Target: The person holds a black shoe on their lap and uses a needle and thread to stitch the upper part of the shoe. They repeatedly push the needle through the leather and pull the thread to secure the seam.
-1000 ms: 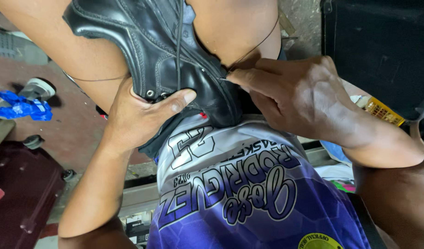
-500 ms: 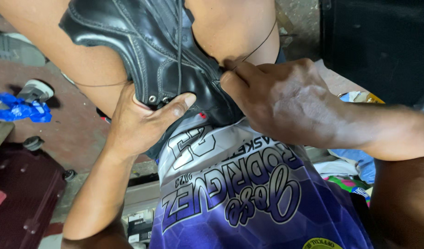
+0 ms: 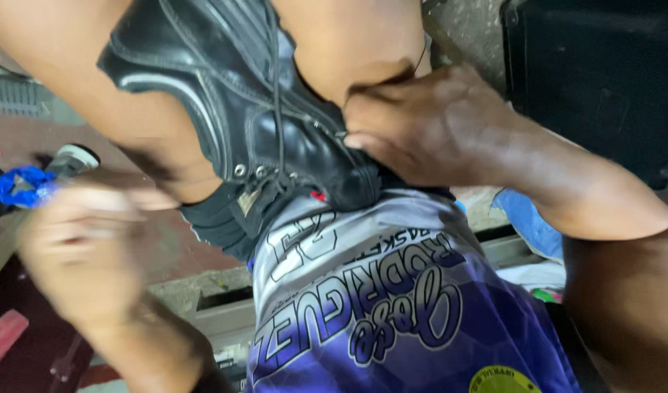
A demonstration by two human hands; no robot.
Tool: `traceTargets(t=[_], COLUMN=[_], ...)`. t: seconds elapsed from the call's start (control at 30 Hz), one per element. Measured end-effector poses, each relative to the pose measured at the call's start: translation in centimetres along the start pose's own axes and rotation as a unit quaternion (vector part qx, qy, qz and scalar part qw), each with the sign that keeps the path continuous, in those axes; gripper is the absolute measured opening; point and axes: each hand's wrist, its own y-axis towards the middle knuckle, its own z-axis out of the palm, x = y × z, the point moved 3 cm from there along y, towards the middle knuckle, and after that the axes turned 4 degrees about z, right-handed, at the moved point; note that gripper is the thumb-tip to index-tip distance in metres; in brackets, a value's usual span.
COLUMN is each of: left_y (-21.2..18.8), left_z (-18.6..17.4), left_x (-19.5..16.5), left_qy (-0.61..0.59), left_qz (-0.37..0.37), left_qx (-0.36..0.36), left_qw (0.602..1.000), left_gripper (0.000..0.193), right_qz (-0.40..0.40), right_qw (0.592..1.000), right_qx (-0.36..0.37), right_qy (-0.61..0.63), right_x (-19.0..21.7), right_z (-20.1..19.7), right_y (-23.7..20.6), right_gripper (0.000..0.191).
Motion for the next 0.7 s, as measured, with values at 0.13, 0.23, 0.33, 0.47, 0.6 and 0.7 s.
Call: traceTargets(t=[0.13,0.23,0.33,0.47,0.6,0.7], left_y=[-0.3,-0.6,-0.6,-0.7,-1.2,-0.3], left_z=[-3.9,-1.6,2.1,1.8,0.2,0.3], left_x=[-0.5,-2.3,-2.3,0.3,1.0,0.4], left_qy=[0.204,0.362,0.397,0.349,0.134,-0.075], left_qz=[0.0,0.115,0.249,0.126,0.108,0.029], left_qx=[-0.172,-0.102,0.058,0.084,0.059,-0.007], left_qw=[0.964,0.919,0.882,0.925,0.983,0.997], left_gripper=[0.011,0.027,0.052,0.046,0.03,0.024], right_qz=[0.022,0.03,0.024,0.018,0.031,0.022], right_qw=[0.999,0.998,0.996,0.992,0.995,0.997], right_qx=[-0.028,-0.026,-0.025,-0.04,-0.04,-0.031], right_qy=[0.025,0.044,0.077,0.115,0.09,0.072], right_x=[-0.5,-0.6,-0.8,-1.1,-1.3,-1.2], right_z=[0.3,0.4,0.5,0.7,0.9,0.7], right_y=[0.3,0.6,0.5,0.2,0.3,0.4], right_gripper=[0.019,0.017,0.014,0.014,0.015,0.013])
